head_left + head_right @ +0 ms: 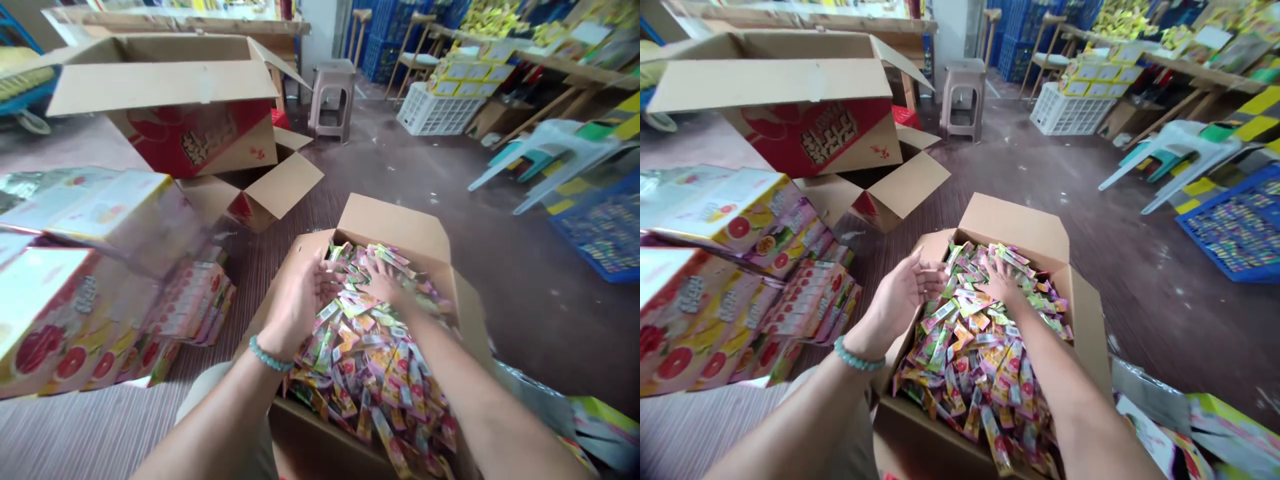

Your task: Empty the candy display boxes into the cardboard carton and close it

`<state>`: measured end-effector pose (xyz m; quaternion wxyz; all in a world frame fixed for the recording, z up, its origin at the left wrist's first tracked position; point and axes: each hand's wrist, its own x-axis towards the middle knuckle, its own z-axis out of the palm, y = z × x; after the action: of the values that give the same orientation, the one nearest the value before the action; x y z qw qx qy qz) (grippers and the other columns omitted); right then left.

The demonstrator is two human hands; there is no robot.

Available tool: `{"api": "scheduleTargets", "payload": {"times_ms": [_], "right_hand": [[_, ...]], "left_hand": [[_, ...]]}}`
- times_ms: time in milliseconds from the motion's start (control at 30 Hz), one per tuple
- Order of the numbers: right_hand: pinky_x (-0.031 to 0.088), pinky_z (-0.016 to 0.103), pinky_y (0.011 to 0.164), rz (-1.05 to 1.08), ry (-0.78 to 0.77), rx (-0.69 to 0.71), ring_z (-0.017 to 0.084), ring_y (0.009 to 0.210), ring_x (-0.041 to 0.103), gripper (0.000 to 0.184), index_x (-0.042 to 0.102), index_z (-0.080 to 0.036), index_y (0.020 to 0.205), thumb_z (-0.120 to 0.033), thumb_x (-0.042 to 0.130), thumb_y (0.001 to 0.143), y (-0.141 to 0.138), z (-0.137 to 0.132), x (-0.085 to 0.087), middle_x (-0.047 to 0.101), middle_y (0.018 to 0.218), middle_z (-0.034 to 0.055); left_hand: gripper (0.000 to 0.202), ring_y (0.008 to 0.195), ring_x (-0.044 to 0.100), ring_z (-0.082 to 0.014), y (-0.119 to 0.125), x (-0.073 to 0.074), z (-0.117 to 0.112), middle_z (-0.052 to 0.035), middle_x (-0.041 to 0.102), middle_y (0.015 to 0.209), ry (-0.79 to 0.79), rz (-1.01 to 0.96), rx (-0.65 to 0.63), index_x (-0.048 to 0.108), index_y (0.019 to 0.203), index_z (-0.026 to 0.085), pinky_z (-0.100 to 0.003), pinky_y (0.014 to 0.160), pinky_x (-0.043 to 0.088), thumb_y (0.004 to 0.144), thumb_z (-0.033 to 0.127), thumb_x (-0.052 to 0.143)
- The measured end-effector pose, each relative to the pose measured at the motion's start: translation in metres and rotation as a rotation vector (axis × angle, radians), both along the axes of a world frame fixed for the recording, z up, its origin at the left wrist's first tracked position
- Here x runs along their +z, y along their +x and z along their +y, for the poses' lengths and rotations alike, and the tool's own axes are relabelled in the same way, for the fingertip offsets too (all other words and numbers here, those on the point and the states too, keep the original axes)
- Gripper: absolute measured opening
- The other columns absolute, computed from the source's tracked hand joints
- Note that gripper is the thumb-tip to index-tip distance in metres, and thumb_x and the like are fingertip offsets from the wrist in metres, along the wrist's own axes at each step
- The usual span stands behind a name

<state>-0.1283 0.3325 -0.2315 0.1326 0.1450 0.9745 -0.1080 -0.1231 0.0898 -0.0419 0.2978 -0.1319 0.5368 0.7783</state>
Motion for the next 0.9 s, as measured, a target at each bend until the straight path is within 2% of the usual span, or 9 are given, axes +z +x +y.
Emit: {"api": "scheduleTargets", "payload": {"times_ms": [100, 200, 333, 433, 567, 633, 700, 800, 900], "right_hand": [[0.012, 0.087, 0.112, 0.171, 0.174, -0.083, 0.058, 0.155, 0.000, 0.100, 0.009, -0.023, 0.170, -0.072, 0.053, 0.095, 0.048, -0.002, 0.009, 0.002, 0.175, 0.0208], [0.017, 0.088, 0.108, 0.029, 0.149, -0.222, 0.061, 0.153, 0.008, 0.101, 0.016, -0.021, 0.169, -0.080, 0.045, 0.093, 0.110, -0.025, 0.000, 0.011, 0.172, 0.0276], [0.023, 0.085, 0.110, -0.090, 0.068, -0.228, 0.064, 0.151, 0.011, 0.095, 0.025, -0.027, 0.167, -0.079, 0.047, 0.092, 0.174, -0.075, -0.029, 0.011, 0.174, 0.0204], [0.029, 0.087, 0.104, 0.015, 0.056, -0.224, 0.064, 0.151, 0.009, 0.091, 0.031, -0.029, 0.165, -0.080, 0.045, 0.091, 0.196, -0.093, -0.054, 0.013, 0.174, 0.0173], [0.023, 0.093, 0.099, 0.171, 0.000, -0.204, 0.064, 0.151, -0.004, 0.090, 0.035, -0.021, 0.163, -0.077, 0.026, 0.093, 0.195, -0.079, -0.084, 0.019, 0.169, 0.0236], [0.021, 0.092, 0.101, 0.176, -0.040, -0.193, 0.063, 0.151, -0.008, 0.093, 0.039, -0.018, 0.161, -0.079, 0.024, 0.091, 0.190, -0.070, -0.094, 0.020, 0.167, 0.0256], [0.017, 0.090, 0.106, 0.149, -0.056, -0.249, 0.062, 0.152, -0.005, 0.098, 0.041, -0.020, 0.159, -0.083, 0.025, 0.086, 0.187, -0.066, -0.098, 0.024, 0.167, 0.0241], [0.013, 0.086, 0.111, 0.165, -0.037, -0.315, 0.060, 0.154, -0.002, 0.099, 0.042, -0.023, 0.159, -0.084, 0.024, 0.083, 0.188, -0.067, -0.103, 0.029, 0.166, 0.0216], [0.014, 0.084, 0.113, 0.211, 0.006, -0.314, 0.059, 0.154, -0.002, 0.096, 0.042, -0.025, 0.159, -0.081, 0.022, 0.085, 0.192, -0.068, -0.107, 0.030, 0.166, 0.0198]], "left_hand": [[0.044, 0.063, 0.063, -0.0160, 0.000, 0.009, -0.009, -0.0099, 0.073, 0.078, 0.046, 0.091, 0.085, 0.073, 0.080, 0.014, -0.030, 0.067, 0.049, 0.092, 0.054, 0.061], [0.043, 0.063, 0.063, -0.0159, 0.000, 0.013, -0.017, -0.0095, 0.073, 0.077, 0.096, 0.131, 0.107, 0.072, 0.081, 0.014, -0.031, 0.069, 0.049, 0.092, 0.055, 0.062], [0.038, 0.065, 0.064, -0.0160, -0.001, 0.017, -0.024, -0.0079, 0.071, 0.074, 0.145, 0.140, 0.139, 0.070, 0.080, 0.015, -0.030, 0.069, 0.048, 0.092, 0.050, 0.063], [0.032, 0.063, 0.063, -0.0148, -0.006, 0.021, -0.028, -0.0062, 0.069, 0.072, 0.159, 0.131, 0.155, 0.068, 0.078, 0.017, -0.030, 0.069, 0.047, 0.089, 0.047, 0.068], [0.028, 0.065, 0.062, -0.0154, -0.042, 0.016, -0.048, -0.0074, 0.069, 0.078, 0.112, 0.197, 0.049, 0.071, 0.082, 0.018, -0.032, 0.071, 0.047, 0.084, 0.046, 0.073], [0.030, 0.075, 0.064, -0.0204, -0.070, 0.003, -0.074, -0.0090, 0.069, 0.082, -0.114, 0.307, 0.064, 0.071, 0.084, 0.019, -0.034, 0.075, 0.047, 0.082, 0.049, 0.074], [0.033, 0.098, 0.065, -0.0308, -0.097, -0.018, -0.115, -0.0134, 0.069, 0.090, -0.526, 0.436, 0.168, 0.067, 0.080, 0.020, -0.040, 0.086, 0.048, 0.078, 0.050, 0.078], [0.045, 0.140, 0.043, -0.0460, -0.123, -0.065, -0.189, -0.0242, 0.064, 0.120, -1.143, 0.566, 0.351, 0.052, 0.070, 0.021, -0.050, 0.112, 0.038, 0.063, 0.045, 0.091], [0.050, 0.151, 0.027, -0.0500, -0.123, -0.113, -0.252, -0.0252, 0.058, 0.136, -1.279, 0.540, 0.316, 0.049, 0.070, 0.023, -0.058, 0.122, 0.024, 0.060, 0.047, 0.092]]}}
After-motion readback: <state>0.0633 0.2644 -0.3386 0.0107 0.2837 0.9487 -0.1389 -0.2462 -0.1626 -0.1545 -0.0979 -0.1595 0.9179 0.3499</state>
